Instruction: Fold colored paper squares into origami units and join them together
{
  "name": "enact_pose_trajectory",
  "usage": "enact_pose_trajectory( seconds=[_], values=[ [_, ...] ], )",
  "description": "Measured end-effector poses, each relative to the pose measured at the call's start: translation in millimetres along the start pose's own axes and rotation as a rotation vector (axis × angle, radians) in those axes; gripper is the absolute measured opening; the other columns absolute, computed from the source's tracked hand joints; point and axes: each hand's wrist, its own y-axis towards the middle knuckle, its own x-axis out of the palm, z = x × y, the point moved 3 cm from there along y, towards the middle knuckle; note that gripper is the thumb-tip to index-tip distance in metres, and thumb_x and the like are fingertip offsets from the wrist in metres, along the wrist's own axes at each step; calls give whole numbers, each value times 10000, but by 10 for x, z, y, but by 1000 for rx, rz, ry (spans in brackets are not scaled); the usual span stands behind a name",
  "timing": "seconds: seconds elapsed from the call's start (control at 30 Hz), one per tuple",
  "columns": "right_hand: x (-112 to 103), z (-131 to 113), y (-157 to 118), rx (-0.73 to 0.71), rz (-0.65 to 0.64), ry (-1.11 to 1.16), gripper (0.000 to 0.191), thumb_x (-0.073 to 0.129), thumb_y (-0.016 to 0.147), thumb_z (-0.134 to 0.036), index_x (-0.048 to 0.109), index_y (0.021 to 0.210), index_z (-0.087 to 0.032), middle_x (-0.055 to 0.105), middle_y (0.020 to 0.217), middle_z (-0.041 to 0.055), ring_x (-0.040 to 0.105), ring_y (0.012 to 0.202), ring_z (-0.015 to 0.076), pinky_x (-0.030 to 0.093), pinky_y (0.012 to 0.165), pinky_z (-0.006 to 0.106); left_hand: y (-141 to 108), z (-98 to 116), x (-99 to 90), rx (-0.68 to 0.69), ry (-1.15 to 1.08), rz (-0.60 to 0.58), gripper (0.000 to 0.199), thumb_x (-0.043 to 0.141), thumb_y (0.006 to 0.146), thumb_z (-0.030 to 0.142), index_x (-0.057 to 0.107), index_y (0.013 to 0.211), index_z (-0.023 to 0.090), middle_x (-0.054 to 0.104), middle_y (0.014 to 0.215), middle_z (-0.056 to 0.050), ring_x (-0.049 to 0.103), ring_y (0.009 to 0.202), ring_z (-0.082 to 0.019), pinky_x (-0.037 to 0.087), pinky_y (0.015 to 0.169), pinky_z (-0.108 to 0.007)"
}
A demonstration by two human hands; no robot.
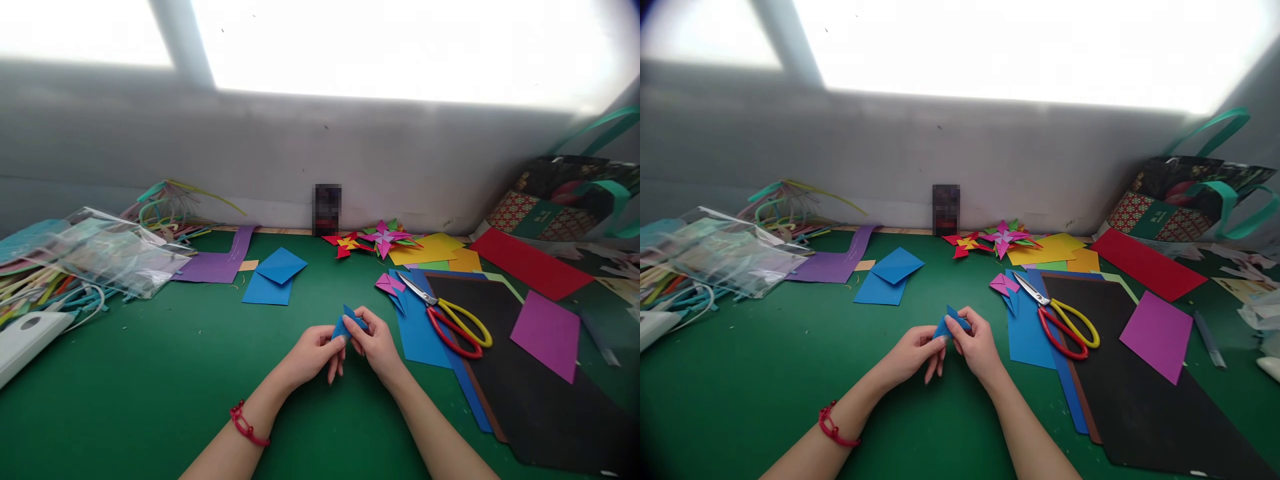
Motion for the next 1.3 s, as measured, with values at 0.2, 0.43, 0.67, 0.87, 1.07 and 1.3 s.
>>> enact_pose_trajectory(
  seconds=[0.2,0.43,0.67,0.87,1.07,1.3],
  values=[
    [-35,-7,-3,-53,133,-36,248,566,755,-400,459,670,-193,382,416,-83,341,358,66,231,362,197,27,-23,10,0,-29,51,261,446,804,385,504,724,143,546,460,27,536,409,-119,403,511,-225],
    [-48,-5,-1,-53,143,-26,254,559,757,-415,466,677,-193,391,398,-81,342,344,70,236,358,202,6,-56,-26,4,49,89,293,425,812,360,482,612,153,512,395,37,494,345,-100,362,453,-201],
    [-57,10,9,-31,150,2,259,571,744,-423,469,683,-193,391,390,-84,330,336,67,232,349,196,-3,-27,-18,23,104,98,292,410,817,376,495,646,155,509,424,39,506,376,-102,383,488,-210],
    [-125,64,52,-39,220,134,266,573,741,-428,449,713,-194,362,379,-101,282,315,48,212,335,178,23,-38,8,7,87,50,230,526,755,366,536,820,145,569,545,11,573,519,-137,420,574,-236],
    [-69,28,31,-39,117,75,225,554,776,-378,462,700,-187,393,386,-87,339,341,59,258,358,182,18,4,11,28,65,9,284,473,792,393,559,872,135,584,608,-11,563,533,-130,427,575,-240],
    [-10,-3,3,-47,56,39,194,563,778,-346,472,706,-190,447,417,-76,411,364,72,310,379,189,21,-10,8,-17,39,18,387,408,817,446,567,711,110,580,530,-26,573,495,-135,422,543,-234]
  ],
)
